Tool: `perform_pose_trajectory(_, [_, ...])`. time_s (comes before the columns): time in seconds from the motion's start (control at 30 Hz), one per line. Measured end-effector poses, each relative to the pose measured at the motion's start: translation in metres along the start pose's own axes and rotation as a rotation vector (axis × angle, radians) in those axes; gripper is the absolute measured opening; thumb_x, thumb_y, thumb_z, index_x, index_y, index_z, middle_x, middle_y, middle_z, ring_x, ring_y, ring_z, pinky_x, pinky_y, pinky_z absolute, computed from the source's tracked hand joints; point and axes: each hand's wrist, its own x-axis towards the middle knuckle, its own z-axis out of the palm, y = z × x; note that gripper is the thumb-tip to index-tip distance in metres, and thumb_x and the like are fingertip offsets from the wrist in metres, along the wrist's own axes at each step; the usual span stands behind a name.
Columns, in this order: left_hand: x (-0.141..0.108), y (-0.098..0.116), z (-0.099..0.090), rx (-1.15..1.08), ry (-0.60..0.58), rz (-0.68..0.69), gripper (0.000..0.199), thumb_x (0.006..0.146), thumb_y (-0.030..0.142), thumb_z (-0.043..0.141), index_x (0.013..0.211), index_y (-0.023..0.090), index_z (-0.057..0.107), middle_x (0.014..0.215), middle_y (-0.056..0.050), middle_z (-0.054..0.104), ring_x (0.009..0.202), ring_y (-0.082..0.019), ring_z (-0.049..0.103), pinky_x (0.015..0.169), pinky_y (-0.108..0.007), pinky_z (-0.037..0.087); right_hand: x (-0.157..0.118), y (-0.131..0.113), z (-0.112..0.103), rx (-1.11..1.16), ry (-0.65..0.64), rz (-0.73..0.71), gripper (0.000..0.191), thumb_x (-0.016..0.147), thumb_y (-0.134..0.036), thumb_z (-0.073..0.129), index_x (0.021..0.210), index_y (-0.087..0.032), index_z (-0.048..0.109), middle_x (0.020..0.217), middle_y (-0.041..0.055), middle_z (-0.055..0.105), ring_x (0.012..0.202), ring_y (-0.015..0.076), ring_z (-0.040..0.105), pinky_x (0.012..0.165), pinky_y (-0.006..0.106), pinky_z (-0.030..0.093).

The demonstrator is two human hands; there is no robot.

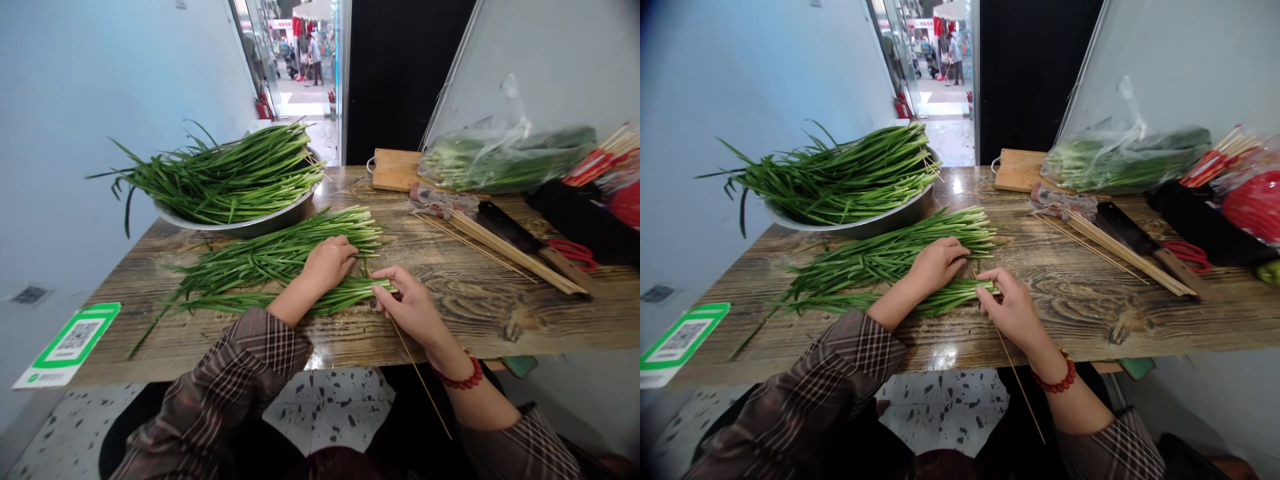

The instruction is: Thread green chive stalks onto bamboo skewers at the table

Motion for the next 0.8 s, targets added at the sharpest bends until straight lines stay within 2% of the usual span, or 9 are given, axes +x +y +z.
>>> perform_pose_trajectory(0.13, [0.006,0.008,-0.001,0.213,-0.085,0.029,0.019,0.088,0.027,0.054,0.09,0.019,0.071,0.09,-0.008,0.061,0.086,-0.022,0.054,0.072,-0.032,0.042,0.001,0.003,-0.001,-0.032,-0.006,-0.034,0.022,0.087,-0.033,0.057,0.103,-0.018,0.057,0.059,-0.004,0.057,0.049,0.0099,0.057,0.047,0.02,0.044])
perform_pose_trajectory(0.3, [0.005,0.009,-0.001,0.262,-0.067,0.064,0.025,0.092,0.025,0.046,0.081,0.017,0.067,0.09,-0.009,0.061,0.086,-0.022,0.05,0.068,-0.034,0.036,0.002,0.006,-0.001,-0.077,0.016,-0.047,0.023,0.087,-0.033,0.057,0.104,-0.018,0.058,0.058,-0.0032,0.059,0.049,0.0106,0.057,0.047,0.021,0.044])
perform_pose_trajectory(0.5, [0.001,0.009,0.001,0.248,-0.09,0.13,0.019,0.09,0.026,0.05,0.094,0.018,0.067,0.091,-0.008,0.063,0.089,-0.023,0.05,0.072,-0.035,0.035,0.002,0.006,0.0,-0.066,0.01,-0.048,0.023,0.087,-0.033,0.056,0.105,-0.018,0.059,0.057,-0.0036,0.059,0.047,0.0103,0.056,0.047,0.021,0.044])
perform_pose_trajectory(0.63, [0.0,0.006,0.001,0.159,-0.043,0.075,0.023,0.09,0.023,0.049,0.098,0.018,0.07,0.088,-0.009,0.063,0.088,-0.023,0.052,0.074,-0.035,0.038,0.003,0.005,-0.001,-0.064,0.016,-0.037,0.027,0.087,-0.033,0.057,0.11,-0.019,0.059,0.058,-0.0033,0.059,0.048,0.0103,0.056,0.047,0.021,0.044])
perform_pose_trajectory(0.73, [-0.002,0.002,-0.001,-0.031,0.045,0.016,0.021,0.087,0.02,0.053,0.094,0.017,0.072,0.086,-0.008,0.065,0.086,-0.021,0.054,0.077,-0.033,0.042,0.003,0.004,-0.002,-0.05,0.023,-0.005,0.034,0.086,-0.036,0.058,0.115,-0.018,0.059,0.057,-0.0031,0.06,0.046,0.0101,0.055,0.047,0.021,0.044])
perform_pose_trajectory(0.8, [-0.004,0.001,-0.003,-0.199,0.084,-0.01,0.017,0.083,0.017,0.055,0.09,0.016,0.071,0.085,-0.006,0.066,0.083,-0.018,0.057,0.077,-0.031,0.044,0.003,0.001,-0.002,-0.037,0.028,0.013,0.034,0.086,-0.039,0.058,0.113,-0.017,0.061,0.056,-0.0029,0.06,0.044,0.0096,0.054,0.046,0.021,0.044])
